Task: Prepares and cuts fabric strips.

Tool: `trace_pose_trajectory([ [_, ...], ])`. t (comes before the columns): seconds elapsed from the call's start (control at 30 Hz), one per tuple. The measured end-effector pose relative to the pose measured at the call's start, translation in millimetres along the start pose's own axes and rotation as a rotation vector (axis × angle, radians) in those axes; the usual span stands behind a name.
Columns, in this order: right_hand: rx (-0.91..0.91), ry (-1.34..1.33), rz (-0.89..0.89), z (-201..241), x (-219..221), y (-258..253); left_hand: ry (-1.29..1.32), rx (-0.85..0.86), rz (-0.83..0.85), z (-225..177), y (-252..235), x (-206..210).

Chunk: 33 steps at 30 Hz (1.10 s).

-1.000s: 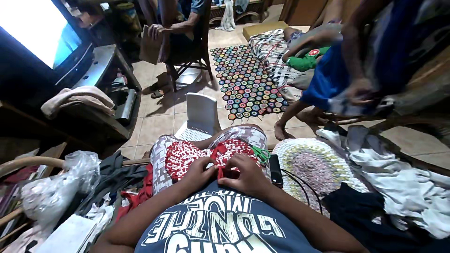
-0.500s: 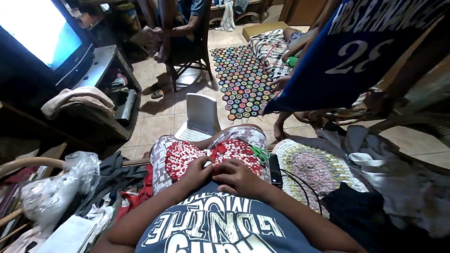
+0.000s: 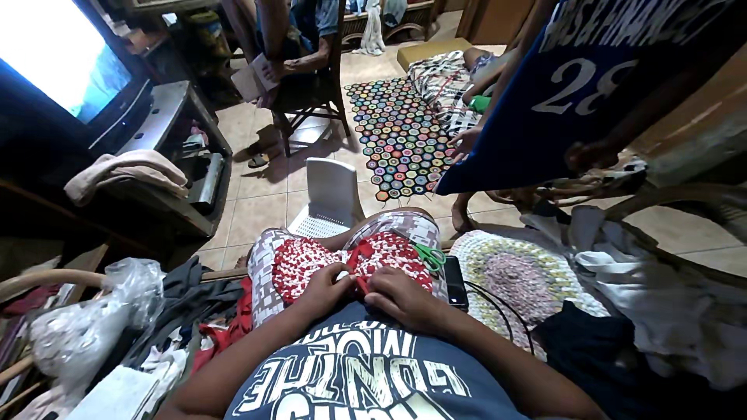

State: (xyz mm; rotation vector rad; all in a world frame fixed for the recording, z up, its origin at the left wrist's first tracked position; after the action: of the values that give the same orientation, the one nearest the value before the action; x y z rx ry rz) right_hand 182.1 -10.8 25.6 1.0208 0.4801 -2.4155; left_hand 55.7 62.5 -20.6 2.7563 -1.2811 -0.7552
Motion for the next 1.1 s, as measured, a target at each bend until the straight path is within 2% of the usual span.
trace_pose_trajectory([
  [0.07,0.136,-0.198,-0.016,-5,-12,6,0.001,0.001,0.002,0,0,-1],
  [0.17,0.175,-0.395,-0.107,-10,-33,16,0.01,0.014,0.029,2,-1,-1],
  [0.23,0.252,-0.169,-0.127,-14,-51,22,-0.012,0.078,0.076,0,-1,-2],
  [0.3,0.42,0.16,-0.028,-24,-61,22,-0.183,0.142,0.13,-9,-3,-8],
  [0.37,0.515,0.307,0.044,-41,-57,16,-0.405,0.163,0.272,-19,-5,-13],
  [0.4,0.506,0.306,0.061,-47,-53,10,-0.468,0.179,0.35,-25,-8,-16],
  [0.5,0.315,0.032,0.232,-44,-28,-22,-0.544,0.366,0.425,-59,-12,-27],
  [0.57,0.174,-0.2,0.39,-37,-5,-42,-0.605,0.546,0.35,-86,-15,-30],
  [0.63,0.205,-0.457,0.378,-37,9,-53,-0.653,0.611,0.201,-99,-19,-29],
  [0.7,0.288,-0.689,0.201,-44,11,-57,-0.628,0.532,-0.003,-96,-22,-34],
  [0.77,0.354,-0.824,0.038,-55,8,-53,-0.505,0.33,-0.101,-77,-22,-43],
  [0.83,0.382,-0.886,-0.068,-64,4,-43,-0.34,0.117,0.02,-47,-20,-40],
  [0.9,0.393,-0.87,-0.128,-65,0,-35,-0.265,0.034,0.184,-27,-16,-24],
  [0.93,0.384,-0.851,-0.14,-64,-2,-33,-0.245,0.027,0.216,-24,-14,-17],
  [1.0,0.364,-0.815,-0.195,-61,-5,-31,-0.154,0.034,0.202,-20,-12,-11],
  [1.1,0.375,-0.805,-0.353,-67,-10,-26,0.123,0.008,0.184,-12,-9,-9],
])
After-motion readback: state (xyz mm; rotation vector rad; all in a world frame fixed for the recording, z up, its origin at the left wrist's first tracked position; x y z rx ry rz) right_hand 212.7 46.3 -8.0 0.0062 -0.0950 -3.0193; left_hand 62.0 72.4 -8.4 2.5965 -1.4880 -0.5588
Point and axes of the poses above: each hand's wrist, its own y-axis away from the middle knuckle, its own x-axis out of the palm, z = x × y, the point moved 8 cm from there along -y, towards the middle knuckle, and after that the axes turned 7 degrees about z, right-handed, at the moved point
